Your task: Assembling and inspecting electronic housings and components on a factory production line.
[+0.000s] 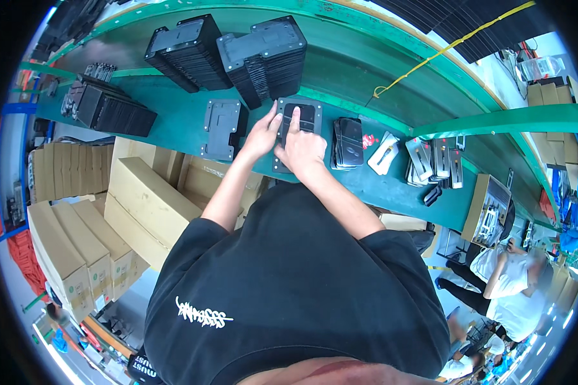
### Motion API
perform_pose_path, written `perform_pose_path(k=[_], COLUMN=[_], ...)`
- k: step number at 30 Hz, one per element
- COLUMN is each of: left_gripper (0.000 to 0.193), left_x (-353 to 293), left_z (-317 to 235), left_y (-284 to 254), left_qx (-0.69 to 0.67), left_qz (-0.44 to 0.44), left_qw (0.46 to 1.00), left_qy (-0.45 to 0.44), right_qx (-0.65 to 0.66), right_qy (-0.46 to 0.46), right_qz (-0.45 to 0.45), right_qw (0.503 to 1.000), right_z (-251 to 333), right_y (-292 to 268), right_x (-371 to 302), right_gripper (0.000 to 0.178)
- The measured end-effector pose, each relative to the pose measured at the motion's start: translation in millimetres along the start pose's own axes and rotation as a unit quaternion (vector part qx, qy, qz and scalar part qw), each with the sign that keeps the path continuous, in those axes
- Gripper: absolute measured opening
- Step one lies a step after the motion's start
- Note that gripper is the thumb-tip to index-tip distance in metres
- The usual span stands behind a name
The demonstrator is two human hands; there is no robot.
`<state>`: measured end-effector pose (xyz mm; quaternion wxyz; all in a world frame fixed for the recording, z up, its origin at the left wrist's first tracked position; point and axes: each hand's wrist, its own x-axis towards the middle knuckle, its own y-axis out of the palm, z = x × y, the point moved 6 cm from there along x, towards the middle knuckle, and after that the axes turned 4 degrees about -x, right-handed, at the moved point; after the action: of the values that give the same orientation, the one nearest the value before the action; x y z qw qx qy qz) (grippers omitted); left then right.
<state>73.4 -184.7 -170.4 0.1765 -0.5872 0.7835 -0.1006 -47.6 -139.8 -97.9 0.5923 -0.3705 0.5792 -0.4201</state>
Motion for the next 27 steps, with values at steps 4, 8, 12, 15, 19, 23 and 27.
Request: perform_pose_path(k=[4,8,12,15,19,23,27], left_gripper=[0.056,0.056,0.057,0.057,0.054,0.055,0.068], left_x=[-1,-5,-8,0,27,67,96], left_z=[2,-1,-7,-6,-39,-95,-73], left_y=[2,3,2,-4,-12,20,51], left_qx=[-0.027,-0.024,0.003,0.044,0.121,0.232,0.309], left_qz=[0.002,0.001,-0.011,-0.033,-0.047,0.053,0.219], left_qw=[0.999,0.999,0.999,0.999,0.984,0.964,0.925], left_qy=[-0.027,-0.045,-0.052,0.0,0.12,0.119,-0.02], right_qx=[0.017,0.019,0.007,0.007,0.051,0.2,0.304], right_qy=[0.001,-0.002,-0.002,0.005,0.044,0.114,0.175], right_qz=[0.023,0.02,0.012,0.0,-0.084,-0.077,-0.038], right_qw=[1.0,1.0,1.0,1.0,0.994,0.97,0.936], right_z=[-1,-5,-7,-10,-19,-32,-42], right_y=[2,3,2,5,6,9,17], right_x=[-2,0,-2,-9,-27,-34,-28], right_gripper=[0.108,0.109,0.11,0.112,0.115,0.125,0.14])
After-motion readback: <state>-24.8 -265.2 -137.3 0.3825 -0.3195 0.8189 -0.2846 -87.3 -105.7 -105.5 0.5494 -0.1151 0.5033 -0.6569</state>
